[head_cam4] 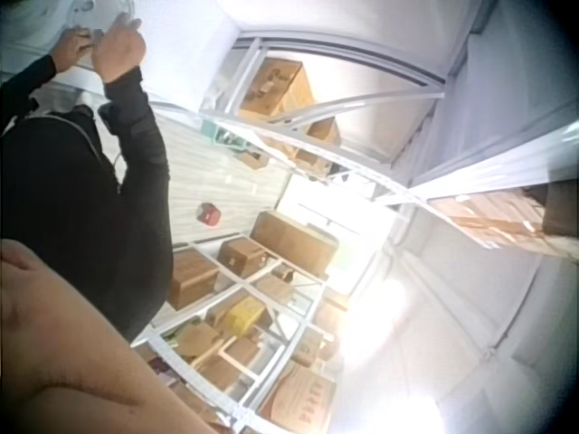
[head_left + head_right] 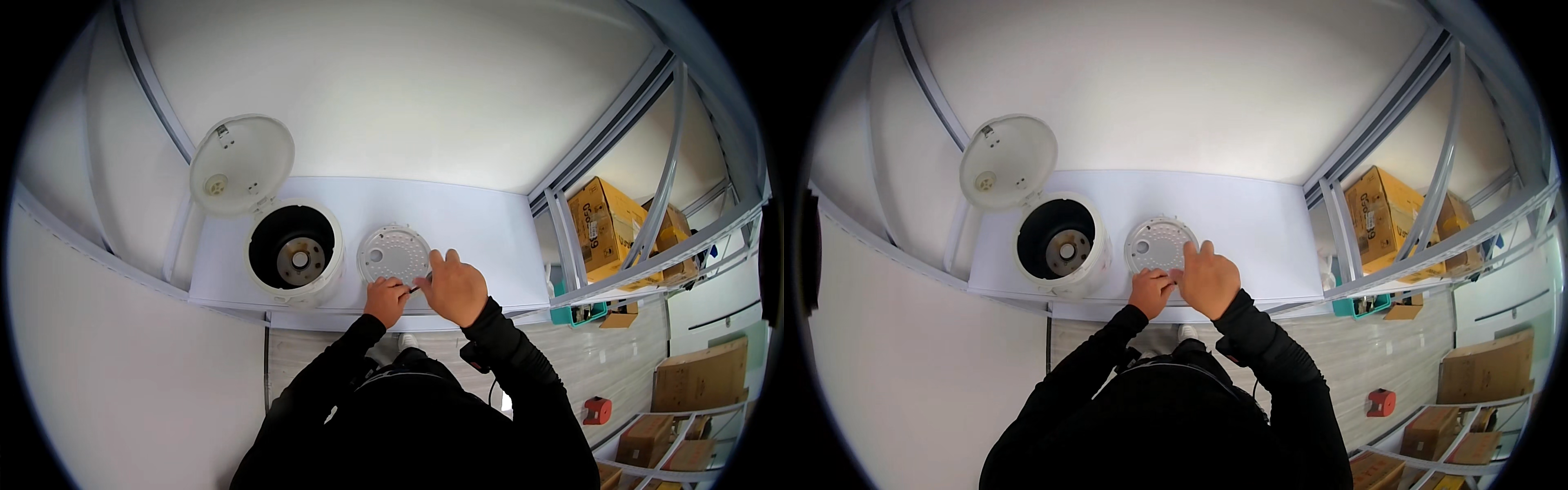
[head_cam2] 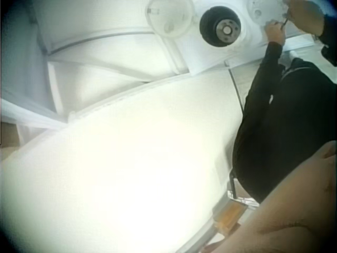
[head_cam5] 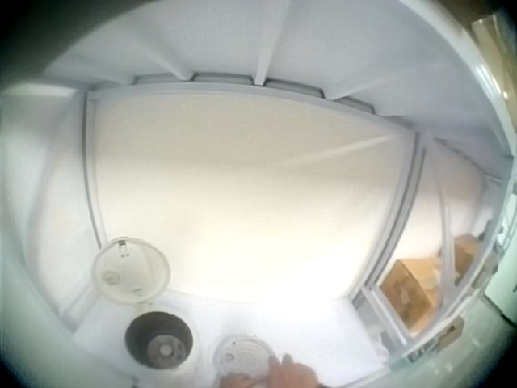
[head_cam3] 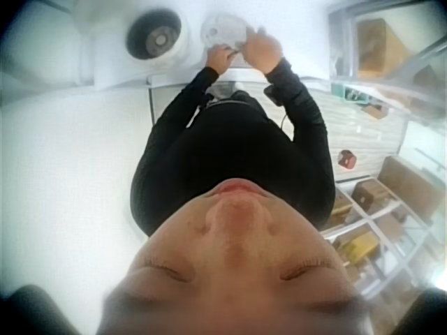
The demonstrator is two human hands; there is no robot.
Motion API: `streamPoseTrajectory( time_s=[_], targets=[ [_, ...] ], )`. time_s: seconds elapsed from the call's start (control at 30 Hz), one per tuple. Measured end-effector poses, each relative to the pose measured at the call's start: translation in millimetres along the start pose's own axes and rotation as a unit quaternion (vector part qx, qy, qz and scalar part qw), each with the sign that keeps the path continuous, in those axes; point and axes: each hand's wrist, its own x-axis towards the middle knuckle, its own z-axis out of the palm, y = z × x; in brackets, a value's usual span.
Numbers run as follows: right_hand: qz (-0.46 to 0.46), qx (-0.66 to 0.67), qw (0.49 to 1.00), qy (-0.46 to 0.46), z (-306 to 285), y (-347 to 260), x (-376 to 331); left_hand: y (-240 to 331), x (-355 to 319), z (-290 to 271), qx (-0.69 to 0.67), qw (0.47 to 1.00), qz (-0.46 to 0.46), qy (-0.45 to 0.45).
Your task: The person disassembles a white cylindrical appliance on a white table. They remove the lid, then use a screwdriver to pry off and unscrew a perforated metal plate, followed by removing a small white plastic piece from the lid.
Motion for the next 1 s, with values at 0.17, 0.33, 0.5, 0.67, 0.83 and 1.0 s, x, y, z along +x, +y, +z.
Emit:
streamPoseTrajectory(
  time_s=[0.17,0.33,0.5,0.67,0.83,1.0],
  targets=[
    [-0.044,0.025,0.998,0.032,16.4,14.6,1.6,0.9,-1.1,-0.3,-0.014,1.0,-0.021,0.004],
    [-0.012,0.024,0.999,0.034,12.1,12.3,3.3,8.7,-2.5,-12.4,0.055,0.997,-0.034,0.03],
    [-0.027,0.017,0.999,0.039,15.8,17.3,4.8,11.9,-6.1,-29.7,0.107,0.991,-0.077,0.018],
    [-0.027,0.028,0.998,0.041,17.0,16.9,7.1,-4.0,-9.0,-25.8,0.084,0.993,-0.078,0.017],
    [-0.018,0.063,0.997,0.03,11.6,19.3,7.2,-8.4,-6.4,-27.1,0.074,0.994,-0.076,-0.022],
    [-0.109,0.086,0.988,0.074,12.4,28.0,8.2,-9.2,-3.0,-29.2,0.049,0.995,-0.079,-0.021]
  ],
)
